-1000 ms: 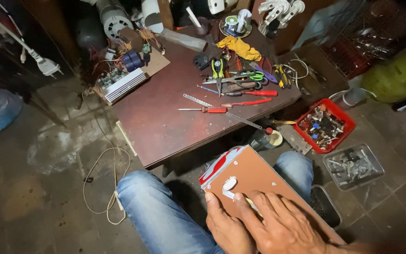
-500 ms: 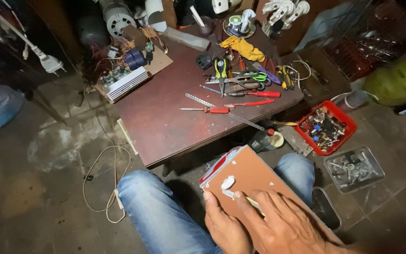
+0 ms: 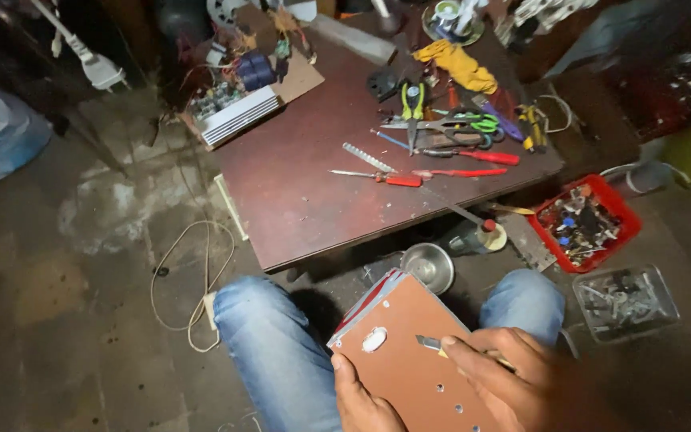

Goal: Assembling a custom enclosure by screwing a brown plate to a white and red box and applying adhesive.

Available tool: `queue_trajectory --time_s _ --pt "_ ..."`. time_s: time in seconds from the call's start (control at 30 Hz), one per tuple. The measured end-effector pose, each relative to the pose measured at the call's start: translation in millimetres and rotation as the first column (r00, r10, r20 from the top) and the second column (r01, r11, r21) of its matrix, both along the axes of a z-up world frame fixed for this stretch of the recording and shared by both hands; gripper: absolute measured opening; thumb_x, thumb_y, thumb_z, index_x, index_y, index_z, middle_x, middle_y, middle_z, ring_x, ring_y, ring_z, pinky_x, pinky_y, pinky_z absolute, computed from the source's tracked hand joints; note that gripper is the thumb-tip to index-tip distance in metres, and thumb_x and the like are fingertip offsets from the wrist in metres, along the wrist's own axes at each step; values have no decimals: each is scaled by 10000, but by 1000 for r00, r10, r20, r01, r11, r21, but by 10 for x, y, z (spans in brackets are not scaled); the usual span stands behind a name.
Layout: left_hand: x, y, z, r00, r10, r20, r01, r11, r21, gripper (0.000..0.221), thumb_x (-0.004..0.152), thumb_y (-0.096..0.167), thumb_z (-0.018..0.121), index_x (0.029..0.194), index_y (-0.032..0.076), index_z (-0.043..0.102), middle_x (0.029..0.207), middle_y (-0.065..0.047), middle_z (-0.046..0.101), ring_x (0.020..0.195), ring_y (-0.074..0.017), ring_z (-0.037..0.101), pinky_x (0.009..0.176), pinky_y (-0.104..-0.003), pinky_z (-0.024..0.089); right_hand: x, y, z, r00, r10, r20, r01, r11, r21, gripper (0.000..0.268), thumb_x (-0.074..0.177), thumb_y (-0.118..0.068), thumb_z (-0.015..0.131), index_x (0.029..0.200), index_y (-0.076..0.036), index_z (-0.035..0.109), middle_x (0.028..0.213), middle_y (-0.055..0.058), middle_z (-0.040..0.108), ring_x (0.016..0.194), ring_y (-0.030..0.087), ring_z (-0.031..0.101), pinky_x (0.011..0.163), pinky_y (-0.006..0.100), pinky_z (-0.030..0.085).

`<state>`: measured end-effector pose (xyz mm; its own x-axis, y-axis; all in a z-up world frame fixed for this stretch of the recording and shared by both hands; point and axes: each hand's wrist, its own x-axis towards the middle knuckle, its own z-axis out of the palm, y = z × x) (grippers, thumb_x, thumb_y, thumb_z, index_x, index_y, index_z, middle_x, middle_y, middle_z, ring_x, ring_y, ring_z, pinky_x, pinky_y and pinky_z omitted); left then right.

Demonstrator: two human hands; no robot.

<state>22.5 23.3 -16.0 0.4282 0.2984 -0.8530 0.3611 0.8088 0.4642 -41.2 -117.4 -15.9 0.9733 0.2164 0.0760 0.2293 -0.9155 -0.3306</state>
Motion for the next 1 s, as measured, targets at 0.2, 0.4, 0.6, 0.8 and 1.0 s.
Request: queue_trajectory --time_s 0.2,0.4,0.6,0.8,1.0 --pt "-17 -67 -279 999 36 -36 -36 999 14 573 999 360 418 1127 -117 710 1005 -318 729 875 -428 660 716 -511 508 -72 75 -131 999 45 -20 -45 999 -4 439 953 -281 404 1355 -161 533 1243 19 603 1062 86 638 567 242 516" --pt "172 -35 21 998 35 -57 -35 999 6 577 1002 365 415 1133 -115 707 1013 -319 729 882 -430 661 720 -514 510 105 91 107 998 53 -25 -54 998 -29 436 955 -272 406 1358 -161 530 1244 18 602 1060 83 638 552 238 517" --pt "36 -107 -251 997 32 -64 -32 999 8 580 1005 369 411 1140 -113 705 1020 -320 729 889 -433 662 724 -517 511 142 48 64 998 59 -16 -60 997 -45 433 956 -262 409 1360 -162 528 1246 17 602 1059 81 638 538 233 518" --pt "51 -107 -197 997 45 -65 -44 999 15 584 1008 374 408 1147 -111 703 1028 -321 729 895 -435 662 728 -520 512 134 -176 -214 997 80 -2 -80 995 -56 431 957 -253 412 1363 -163 525 1248 16 601 1057 78 637 524 228 519" --pt "-59 -87 -463 997 48 -65 -47 999 25 588 1010 378 404 1153 -109 700 1036 -321 729 902 -438 663 731 -523 513 142 -283 -137 996 92 14 -91 994 -64 428 959 -244 414 1365 -163 523 1249 15 600 1056 75 637 509 224 520"
